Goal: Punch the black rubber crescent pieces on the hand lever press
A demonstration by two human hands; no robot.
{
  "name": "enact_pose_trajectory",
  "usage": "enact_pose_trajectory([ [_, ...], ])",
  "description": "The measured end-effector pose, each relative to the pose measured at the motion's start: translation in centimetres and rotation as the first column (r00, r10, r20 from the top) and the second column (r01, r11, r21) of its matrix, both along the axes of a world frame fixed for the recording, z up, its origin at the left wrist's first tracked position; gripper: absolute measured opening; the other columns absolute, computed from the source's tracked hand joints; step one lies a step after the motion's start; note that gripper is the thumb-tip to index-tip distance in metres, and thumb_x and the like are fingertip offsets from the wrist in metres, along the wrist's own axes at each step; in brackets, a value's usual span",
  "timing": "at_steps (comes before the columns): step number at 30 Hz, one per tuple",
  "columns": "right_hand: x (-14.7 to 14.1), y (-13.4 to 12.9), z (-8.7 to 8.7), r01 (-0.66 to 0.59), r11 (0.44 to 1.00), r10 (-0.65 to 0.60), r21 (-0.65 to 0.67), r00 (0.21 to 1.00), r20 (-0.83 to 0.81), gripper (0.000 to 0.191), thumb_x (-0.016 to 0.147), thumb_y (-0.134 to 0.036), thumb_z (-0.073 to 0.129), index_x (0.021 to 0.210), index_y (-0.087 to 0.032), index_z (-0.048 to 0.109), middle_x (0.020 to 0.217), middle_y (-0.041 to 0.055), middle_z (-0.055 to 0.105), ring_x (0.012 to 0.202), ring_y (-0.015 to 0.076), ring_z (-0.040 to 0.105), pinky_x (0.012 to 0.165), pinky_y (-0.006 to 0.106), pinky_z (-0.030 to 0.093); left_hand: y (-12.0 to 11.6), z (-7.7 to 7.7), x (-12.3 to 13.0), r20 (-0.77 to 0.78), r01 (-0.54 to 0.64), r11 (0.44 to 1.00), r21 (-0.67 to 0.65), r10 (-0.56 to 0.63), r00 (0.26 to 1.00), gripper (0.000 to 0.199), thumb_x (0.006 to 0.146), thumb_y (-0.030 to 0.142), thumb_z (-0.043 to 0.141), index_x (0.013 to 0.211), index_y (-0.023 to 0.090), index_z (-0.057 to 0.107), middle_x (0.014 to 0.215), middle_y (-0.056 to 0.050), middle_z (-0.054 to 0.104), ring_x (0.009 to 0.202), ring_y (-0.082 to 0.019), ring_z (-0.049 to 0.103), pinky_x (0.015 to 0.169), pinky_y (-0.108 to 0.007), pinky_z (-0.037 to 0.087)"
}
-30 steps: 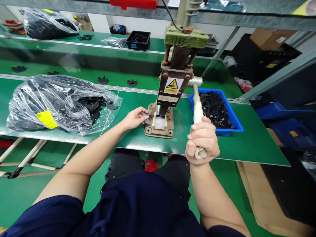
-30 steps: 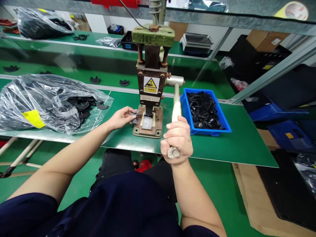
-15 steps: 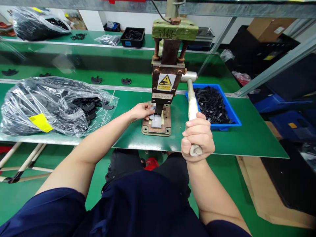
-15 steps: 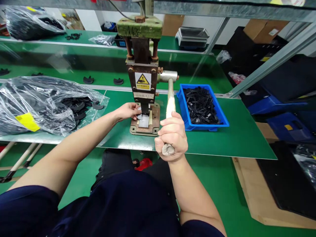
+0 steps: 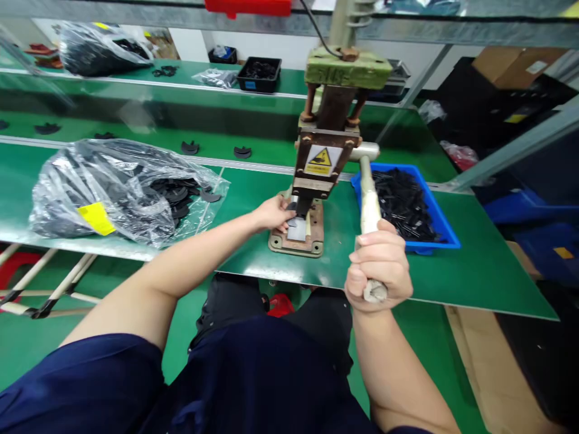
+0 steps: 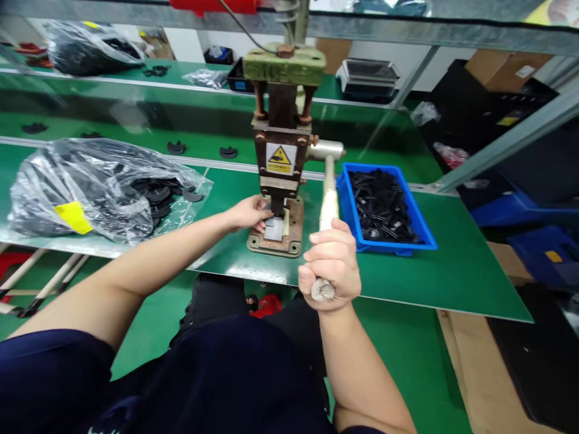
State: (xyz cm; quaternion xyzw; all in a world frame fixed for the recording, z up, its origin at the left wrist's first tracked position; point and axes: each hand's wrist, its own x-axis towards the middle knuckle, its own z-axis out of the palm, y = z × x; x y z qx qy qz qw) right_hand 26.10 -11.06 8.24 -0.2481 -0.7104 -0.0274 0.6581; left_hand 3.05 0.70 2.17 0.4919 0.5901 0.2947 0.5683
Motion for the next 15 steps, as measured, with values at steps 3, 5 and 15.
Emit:
enact_pose_trajectory([
  [3,0.3,0.4,-0.1,-0.004,1.000,0.004,0.025,1.000,0.005,0.017,0.087,-0.030,0.070,0.077,-0.025,0.057,0.074,-0.0046,0.065,0.087,0.0188,0.072,0.108,0.058,0.057,-2.3,-0.3,-1.1,0.114,0.094,0.977,0.189,-0.117,0.986,0.036,0.086,0.040,0.085,0.107,0.020,0.063,0.080,-0.002,0.069,0.063,-0.016,0.070,0.058,-0.027,0.056],
  [5,0.3,0.7,-0.3,-0.020,0.998,0.020,0.052,1.000,-0.001,0.018,0.085,-0.030,0.070,0.075,-0.025,0.057,0.072,-0.0043,0.065,0.085,0.0191,0.071,0.107,0.058,0.058,-2.9,-0.5,-3.8,0.012,0.200,0.930,0.308,-0.214,0.977,0.032,0.093,0.042,0.075,0.114,0.019,0.070,0.092,-0.006,0.074,0.079,-0.018,0.073,0.071,-0.030,0.059],
  [15,0.0,0.8,-0.3,0.001,0.999,0.000,0.039,1.000,-0.028,0.020,0.089,-0.033,0.068,0.075,-0.026,0.055,0.070,-0.0041,0.063,0.086,0.0179,0.072,0.107,0.056,0.058,1.7,-1.5,-25.4,-0.958,0.356,0.921,0.161,0.059,0.280,0.055,0.090,0.031,0.063,0.143,0.020,0.069,0.159,-0.014,0.056,0.148,-0.037,0.044,0.126,-0.048,0.033],
])
